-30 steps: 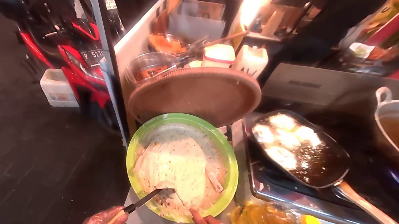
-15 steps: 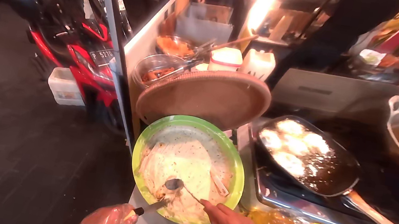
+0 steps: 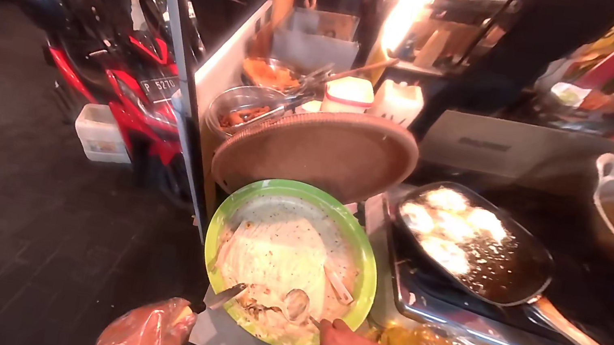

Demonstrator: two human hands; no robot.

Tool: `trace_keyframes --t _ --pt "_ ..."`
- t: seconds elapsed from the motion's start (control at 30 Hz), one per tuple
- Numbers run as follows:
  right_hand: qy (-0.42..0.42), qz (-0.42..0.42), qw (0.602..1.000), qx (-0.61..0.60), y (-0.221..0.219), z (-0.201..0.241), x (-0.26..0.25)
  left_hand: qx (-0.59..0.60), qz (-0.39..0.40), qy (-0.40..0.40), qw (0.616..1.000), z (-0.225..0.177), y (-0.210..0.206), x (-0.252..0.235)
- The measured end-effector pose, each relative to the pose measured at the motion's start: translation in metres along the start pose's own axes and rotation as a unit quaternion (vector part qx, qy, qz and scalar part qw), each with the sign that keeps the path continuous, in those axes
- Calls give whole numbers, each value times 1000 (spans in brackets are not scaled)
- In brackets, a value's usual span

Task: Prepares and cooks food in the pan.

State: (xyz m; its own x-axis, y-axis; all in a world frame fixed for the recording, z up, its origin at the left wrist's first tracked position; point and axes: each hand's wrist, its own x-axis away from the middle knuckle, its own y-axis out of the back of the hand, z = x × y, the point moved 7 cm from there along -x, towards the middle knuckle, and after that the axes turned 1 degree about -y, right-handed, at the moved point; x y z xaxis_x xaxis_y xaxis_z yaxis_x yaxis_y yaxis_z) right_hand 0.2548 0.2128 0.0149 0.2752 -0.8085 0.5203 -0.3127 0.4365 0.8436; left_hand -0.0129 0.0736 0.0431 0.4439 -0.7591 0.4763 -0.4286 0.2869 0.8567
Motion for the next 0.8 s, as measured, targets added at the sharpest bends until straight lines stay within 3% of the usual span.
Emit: trace_keyframes --t 0.1,0.33,0.47,0.53,0.67,0.8 --pt "4 24 1000 -3 5 16 -2 19 -5 -4 1000 9 -7 -1" --pt "65 -15 998 6 9 56 -25 68 -23 -2 997 30 -13 1" --pt "157 -77 984 26 2 71 -36 83 -25 1 996 40 -17 4" --pt "226 -160 960 39 -5 74 -37 93 -25 3 995 43 -20 6" --pt "354 -326 874 74 -21 65 -36 106 -27 1 994 45 -26 10" --pt "434 -321 839 77 -29 37 -41 123 -32 -12 992 43 -25 11"
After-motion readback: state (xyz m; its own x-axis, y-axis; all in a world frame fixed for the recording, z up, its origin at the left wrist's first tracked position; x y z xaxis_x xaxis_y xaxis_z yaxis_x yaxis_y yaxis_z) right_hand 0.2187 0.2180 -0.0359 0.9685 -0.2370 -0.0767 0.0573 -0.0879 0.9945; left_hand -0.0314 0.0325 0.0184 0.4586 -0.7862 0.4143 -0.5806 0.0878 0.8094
